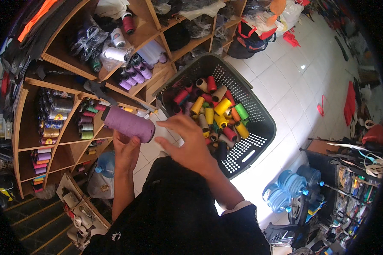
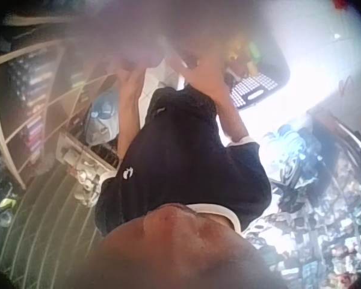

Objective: The person repeatedly picks up thread spools from a black plastic basket, briefly holds them, and places them onto a wooden shelf. The spools are of various colors and sizes. The person handles them one at a time throughout the clip.

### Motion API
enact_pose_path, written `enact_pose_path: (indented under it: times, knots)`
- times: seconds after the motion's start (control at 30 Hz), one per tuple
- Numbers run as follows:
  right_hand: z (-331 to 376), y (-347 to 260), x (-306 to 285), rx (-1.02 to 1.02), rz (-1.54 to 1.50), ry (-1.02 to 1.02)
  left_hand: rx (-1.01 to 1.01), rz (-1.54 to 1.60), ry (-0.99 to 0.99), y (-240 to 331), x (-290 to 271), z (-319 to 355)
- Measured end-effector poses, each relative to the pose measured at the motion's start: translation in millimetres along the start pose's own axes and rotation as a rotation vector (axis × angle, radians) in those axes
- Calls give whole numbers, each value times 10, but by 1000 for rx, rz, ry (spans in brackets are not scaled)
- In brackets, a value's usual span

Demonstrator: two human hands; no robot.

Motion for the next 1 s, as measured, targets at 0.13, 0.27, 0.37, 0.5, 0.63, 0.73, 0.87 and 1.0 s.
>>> enact_pose_path:
  times: [0.13,0.27,0.37,0.5,0.63,0.73,0.87,1.0]
  knots:
    - [15,-94,103,-63,16,23,-18,-36,-7,-19,41,4]
    - [36,-24,109,-70,46,90,-2,-74,-20,-15,43,6]
    - [15,45,96,-22,-50,113,-2,-43,-6,-47,0,23]
    - [78,429,-90,133,-95,176,-33,59,37,-82,-56,39]
    - [136,1028,-618,240,250,360,-40,17,-20,-132,-150,40]
    - [326,1469,-955,286,593,549,-123,63,-33,-167,-184,41]
    - [459,1623,-1051,307,445,602,-206,180,-73,-105,-56,67]
    - [317,1235,-805,365,355,379,-186,214,-111,-83,-90,74]
Point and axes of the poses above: each hand's wrist, its own z-axis away from the middle knuckle, its own x-axis out of the palm, y = z × x, the point moved 7 cm from there along -z, towards the middle knuckle, and after that the axes turned 5 degrees about -y, right-handed, at the moved point
